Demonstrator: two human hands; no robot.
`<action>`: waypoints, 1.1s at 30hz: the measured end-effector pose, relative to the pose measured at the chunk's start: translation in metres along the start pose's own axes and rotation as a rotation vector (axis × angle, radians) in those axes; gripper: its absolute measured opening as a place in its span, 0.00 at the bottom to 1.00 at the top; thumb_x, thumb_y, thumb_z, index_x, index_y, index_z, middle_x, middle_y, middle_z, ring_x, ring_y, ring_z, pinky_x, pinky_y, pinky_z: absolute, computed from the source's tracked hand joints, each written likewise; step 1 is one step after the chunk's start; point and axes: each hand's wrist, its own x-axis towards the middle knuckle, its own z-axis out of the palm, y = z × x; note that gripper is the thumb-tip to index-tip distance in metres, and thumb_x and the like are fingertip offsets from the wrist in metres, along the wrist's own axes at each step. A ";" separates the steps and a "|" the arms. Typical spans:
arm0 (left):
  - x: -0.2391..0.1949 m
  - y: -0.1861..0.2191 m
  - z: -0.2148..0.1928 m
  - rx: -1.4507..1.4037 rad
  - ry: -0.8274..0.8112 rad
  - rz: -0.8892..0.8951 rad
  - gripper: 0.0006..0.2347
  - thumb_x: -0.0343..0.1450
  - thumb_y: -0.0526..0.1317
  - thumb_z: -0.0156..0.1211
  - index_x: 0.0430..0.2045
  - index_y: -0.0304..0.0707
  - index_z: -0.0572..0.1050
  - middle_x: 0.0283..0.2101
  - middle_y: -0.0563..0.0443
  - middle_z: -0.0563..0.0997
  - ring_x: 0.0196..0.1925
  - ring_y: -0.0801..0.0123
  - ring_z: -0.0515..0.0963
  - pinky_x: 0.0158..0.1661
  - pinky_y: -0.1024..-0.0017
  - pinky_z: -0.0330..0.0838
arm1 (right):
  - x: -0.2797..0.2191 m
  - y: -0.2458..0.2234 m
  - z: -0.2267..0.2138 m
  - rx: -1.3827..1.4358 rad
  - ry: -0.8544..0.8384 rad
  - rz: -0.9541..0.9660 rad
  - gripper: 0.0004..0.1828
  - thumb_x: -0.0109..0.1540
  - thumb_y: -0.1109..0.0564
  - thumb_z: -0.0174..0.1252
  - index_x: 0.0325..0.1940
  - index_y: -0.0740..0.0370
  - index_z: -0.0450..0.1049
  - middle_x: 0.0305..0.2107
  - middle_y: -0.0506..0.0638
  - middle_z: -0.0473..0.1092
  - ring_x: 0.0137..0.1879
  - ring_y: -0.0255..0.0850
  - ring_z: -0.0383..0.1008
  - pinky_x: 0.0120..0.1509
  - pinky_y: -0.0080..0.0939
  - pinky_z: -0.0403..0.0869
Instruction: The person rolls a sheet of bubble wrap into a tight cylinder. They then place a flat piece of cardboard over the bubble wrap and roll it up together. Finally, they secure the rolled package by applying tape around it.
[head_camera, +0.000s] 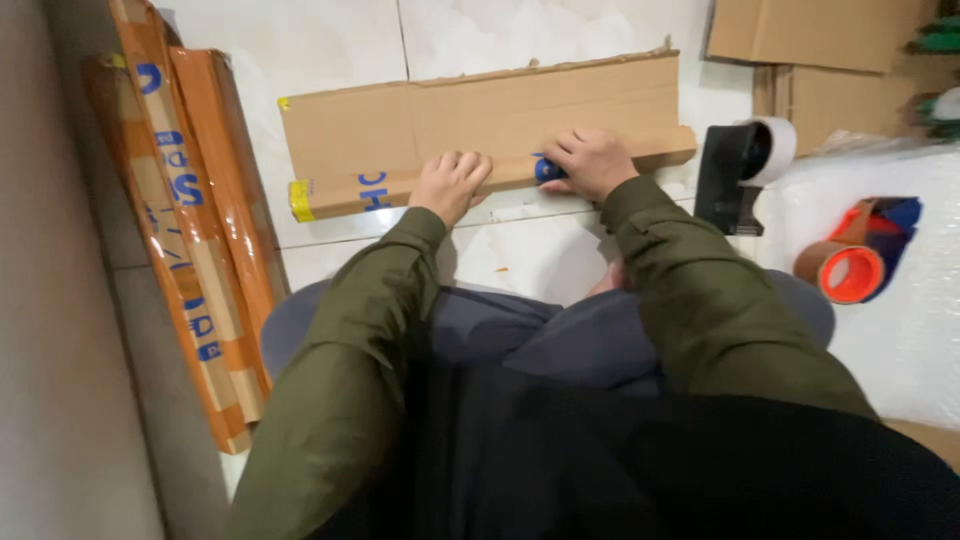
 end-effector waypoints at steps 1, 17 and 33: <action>-0.002 0.000 -0.002 -0.003 0.004 -0.002 0.27 0.54 0.59 0.62 0.44 0.52 0.66 0.39 0.56 0.67 0.40 0.65 0.69 0.39 0.69 0.65 | -0.015 0.004 0.005 -0.004 -0.003 -0.002 0.28 0.57 0.24 0.43 0.44 0.44 0.69 0.26 0.42 0.62 0.34 0.40 0.68 0.38 0.37 0.71; 0.008 -0.013 -0.003 -0.107 -0.219 0.019 0.26 0.58 0.58 0.60 0.46 0.53 0.65 0.42 0.58 0.68 0.45 0.64 0.71 0.39 0.68 0.68 | -0.073 0.072 0.026 -0.208 0.167 -0.039 0.34 0.60 0.23 0.30 0.30 0.52 0.65 0.25 0.45 0.54 0.28 0.42 0.57 0.32 0.40 0.61; 0.019 -0.019 -0.026 -0.197 -0.315 -0.015 0.21 0.59 0.58 0.60 0.39 0.54 0.65 0.39 0.58 0.68 0.41 0.62 0.73 0.37 0.66 0.70 | -0.081 0.078 0.015 -0.118 0.108 0.191 0.36 0.44 0.19 0.57 0.27 0.52 0.66 0.24 0.47 0.60 0.31 0.44 0.65 0.36 0.42 0.67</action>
